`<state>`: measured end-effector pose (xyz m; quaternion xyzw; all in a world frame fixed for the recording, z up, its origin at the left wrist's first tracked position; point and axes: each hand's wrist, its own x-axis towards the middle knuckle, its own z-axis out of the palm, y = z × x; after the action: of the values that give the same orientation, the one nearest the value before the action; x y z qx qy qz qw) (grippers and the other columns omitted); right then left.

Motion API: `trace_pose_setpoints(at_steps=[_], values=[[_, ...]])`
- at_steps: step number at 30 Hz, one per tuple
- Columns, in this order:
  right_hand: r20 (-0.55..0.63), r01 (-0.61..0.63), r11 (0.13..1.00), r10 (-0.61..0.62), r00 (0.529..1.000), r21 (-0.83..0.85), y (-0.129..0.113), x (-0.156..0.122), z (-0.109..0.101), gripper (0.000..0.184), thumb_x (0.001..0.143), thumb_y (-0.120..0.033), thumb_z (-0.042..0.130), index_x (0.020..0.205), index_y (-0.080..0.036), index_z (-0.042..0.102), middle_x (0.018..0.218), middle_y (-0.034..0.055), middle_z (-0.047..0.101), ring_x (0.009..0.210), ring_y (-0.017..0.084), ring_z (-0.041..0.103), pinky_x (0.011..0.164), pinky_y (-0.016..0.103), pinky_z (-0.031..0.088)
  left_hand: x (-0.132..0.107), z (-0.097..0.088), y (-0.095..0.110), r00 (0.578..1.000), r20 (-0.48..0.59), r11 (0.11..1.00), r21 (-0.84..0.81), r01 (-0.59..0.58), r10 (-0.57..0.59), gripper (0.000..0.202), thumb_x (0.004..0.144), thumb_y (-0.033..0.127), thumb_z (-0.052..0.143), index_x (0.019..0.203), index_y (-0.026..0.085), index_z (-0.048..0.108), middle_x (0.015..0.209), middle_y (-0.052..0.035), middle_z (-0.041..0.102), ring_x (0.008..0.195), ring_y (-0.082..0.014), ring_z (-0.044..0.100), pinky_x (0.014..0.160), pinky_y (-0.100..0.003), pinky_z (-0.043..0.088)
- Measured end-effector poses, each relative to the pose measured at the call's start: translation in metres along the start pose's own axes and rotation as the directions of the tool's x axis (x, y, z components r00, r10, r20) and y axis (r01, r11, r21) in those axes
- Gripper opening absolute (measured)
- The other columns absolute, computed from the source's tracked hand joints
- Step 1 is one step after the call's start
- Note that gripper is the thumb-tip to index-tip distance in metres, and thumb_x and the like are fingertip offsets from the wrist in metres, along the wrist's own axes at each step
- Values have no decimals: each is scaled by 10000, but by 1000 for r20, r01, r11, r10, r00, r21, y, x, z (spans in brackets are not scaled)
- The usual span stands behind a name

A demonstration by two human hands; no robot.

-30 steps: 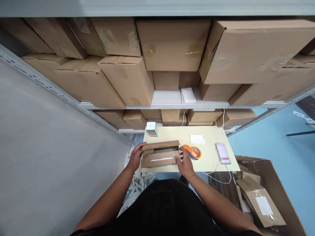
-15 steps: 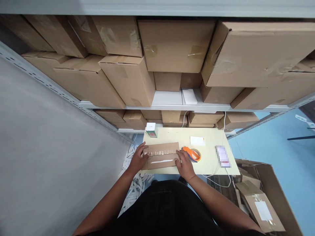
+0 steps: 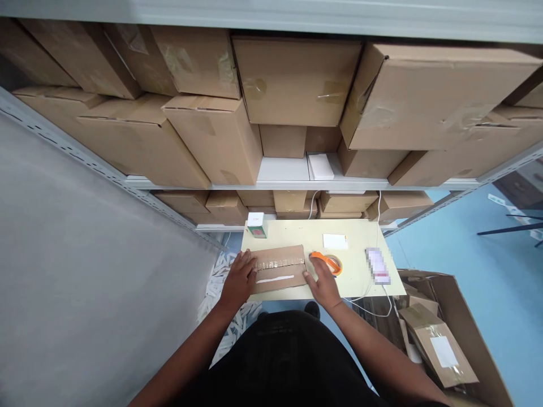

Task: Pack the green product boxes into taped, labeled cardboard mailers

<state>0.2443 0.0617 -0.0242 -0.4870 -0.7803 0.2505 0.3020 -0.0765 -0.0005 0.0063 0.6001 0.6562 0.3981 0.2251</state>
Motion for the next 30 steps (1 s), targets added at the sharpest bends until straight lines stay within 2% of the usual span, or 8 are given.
trace_pose_setpoints(at_steps=[4,7,11,15,19,23,26,30], values=[[58,-180,940,205,977,-291,50,-9,-13,413,988,-405,513,1306,-171,634,1299,162,658,1245,323,584,1080,474,467,0,-1,7,993,66,922,368,-118,101,355,975,226,504,1278,201,688,1524,-95,543,1532,-369,295,1230,-607,264],[236,-219,823,387,891,-524,76,-9,-4,396,961,-391,549,1281,-182,650,1288,154,679,1192,310,609,1018,423,472,-2,-2,13,982,99,822,538,-186,158,350,963,177,512,1258,210,697,1473,-90,589,1502,-372,339,1202,-593,296],[245,-264,707,530,811,-656,82,5,17,453,945,-410,575,1340,-192,607,1289,157,675,1223,304,587,978,401,445,-2,-3,20,975,122,777,589,-221,185,309,945,148,546,1189,212,723,1338,-94,668,1337,-333,502,1107,-519,403],[221,-349,653,627,747,-672,78,21,22,326,962,-378,525,1161,-180,691,1179,156,709,1228,316,580,982,429,400,-1,-4,26,948,254,739,599,-309,191,273,947,138,540,1138,195,726,1142,-105,709,1039,-284,597,962,-463,476],[164,-524,680,676,718,-513,74,28,4,364,956,-423,489,1061,-147,702,1050,157,733,1061,318,656,873,405,453,-1,-3,30,920,345,738,569,-362,185,298,938,101,517,1158,188,698,1108,-99,687,969,-257,591,883,-400,498],[60,-612,764,634,771,-204,58,26,-41,479,955,-553,411,1030,-161,676,880,89,725,805,246,657,695,314,476,-4,0,33,946,301,764,582,-280,117,271,926,104,516,1119,176,692,1083,-103,671,956,-255,592,841,-384,500],[-14,-534,829,544,839,167,32,30,-77,435,882,-600,534,894,-183,660,752,35,666,719,218,587,639,291,448,-6,3,33,955,271,771,580,-262,120,276,923,121,519,1140,157,687,1092,-112,667,972,-265,588,860,-399,502],[150,-412,818,385,911,400,-18,53,-92,488,860,-657,602,709,-193,602,638,-2,567,626,164,479,593,273,388,-10,6,31,960,242,792,556,-254,138,321,954,136,485,1211,164,676,1130,-110,672,996,-265,591,882,-409,508]])
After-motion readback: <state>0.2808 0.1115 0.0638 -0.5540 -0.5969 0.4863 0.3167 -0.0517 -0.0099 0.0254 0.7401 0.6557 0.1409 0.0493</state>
